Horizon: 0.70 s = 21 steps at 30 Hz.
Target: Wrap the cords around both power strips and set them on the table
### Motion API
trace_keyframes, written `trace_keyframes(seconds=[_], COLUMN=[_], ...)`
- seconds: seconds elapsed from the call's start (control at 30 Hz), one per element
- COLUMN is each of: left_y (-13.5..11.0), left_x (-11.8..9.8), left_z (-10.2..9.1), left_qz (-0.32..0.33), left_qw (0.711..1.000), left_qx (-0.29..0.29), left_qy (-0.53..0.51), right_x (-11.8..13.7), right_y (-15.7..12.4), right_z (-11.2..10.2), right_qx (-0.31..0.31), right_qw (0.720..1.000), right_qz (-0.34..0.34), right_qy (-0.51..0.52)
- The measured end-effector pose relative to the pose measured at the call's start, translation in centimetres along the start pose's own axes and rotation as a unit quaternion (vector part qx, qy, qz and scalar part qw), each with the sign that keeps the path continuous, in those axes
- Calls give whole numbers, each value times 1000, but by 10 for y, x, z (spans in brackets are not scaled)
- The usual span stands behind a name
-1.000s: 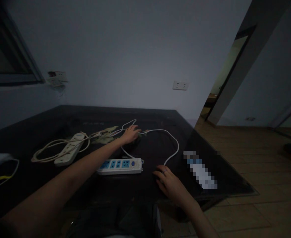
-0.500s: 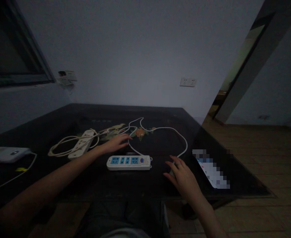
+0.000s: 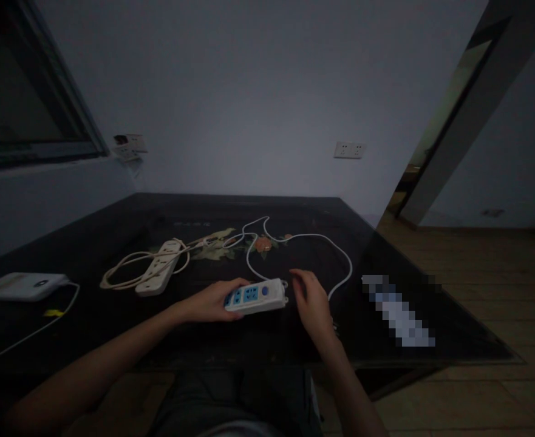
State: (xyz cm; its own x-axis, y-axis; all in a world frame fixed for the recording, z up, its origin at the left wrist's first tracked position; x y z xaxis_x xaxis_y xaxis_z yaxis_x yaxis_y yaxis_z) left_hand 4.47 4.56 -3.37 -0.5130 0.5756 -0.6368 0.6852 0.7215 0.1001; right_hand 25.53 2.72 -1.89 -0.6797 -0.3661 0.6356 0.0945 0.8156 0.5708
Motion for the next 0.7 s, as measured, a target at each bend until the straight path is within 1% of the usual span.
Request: trace_keyframes(seconds=[0.07, 0.13, 0.17, 0.23, 0.3, 0.33, 0.4, 0.47, 0.53, 0.6, 0.67, 0.7], left_y=[-9, -18, -22, -27, -31, -32, -35, -40, -45, -51, -56, -59], left_x=[-8, -17, -23, -38, -55, -65, -87, -110, -129, -141, -146, -146], left_z=[-18, -40, -49, -67, -88, -98, -115, -131, -145, -157, -166, -171], left_qz=[-4, 3, 11, 36, 64, 73, 92, 117, 135, 148, 161, 170], left_qw=[996, 982, 970, 931, 892, 882, 879, 876, 874, 870, 866, 862], left_qx=[-51, -111, -125, -141, -169, -179, -179, -196, -226, -267, -298, -313], left_qy=[-77, -153, -207, -334, -415, -430, -432, -425, -408, -388, -369, -360], right_x=[-5, -2, 4, 23, 51, 67, 98, 125, 147, 156, 149, 141], right_y=[5, 10, 13, 23, 35, 43, 56, 64, 64, 55, 44, 39], right_z=[-7, -5, 0, 14, 29, 37, 51, 68, 89, 110, 126, 129], right_qx=[-42, -40, -25, 13, 47, 57, 66, 84, 130, 198, 253, 264], right_qw=[999, 997, 995, 986, 975, 971, 963, 955, 938, 915, 897, 890], right_qz=[9, 15, 17, 11, -14, -33, -78, -112, -138, -127, -73, -37], right_qy=[24, 66, 97, 164, 215, 231, 249, 260, 291, 326, 355, 370])
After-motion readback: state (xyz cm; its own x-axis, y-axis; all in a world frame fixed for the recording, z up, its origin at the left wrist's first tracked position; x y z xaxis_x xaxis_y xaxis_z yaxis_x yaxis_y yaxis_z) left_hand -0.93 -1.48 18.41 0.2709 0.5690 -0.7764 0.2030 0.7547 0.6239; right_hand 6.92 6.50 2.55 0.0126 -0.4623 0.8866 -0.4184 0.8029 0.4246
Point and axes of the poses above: each hand's wrist, its own y-axis towards the middle knuckle, its own z-axis out of the palm, x = y × z, the point moved 8 cm from there along y, towards the middle knuckle, and after that the axes turned 5 degrees about -x, right-handed, at the moved point
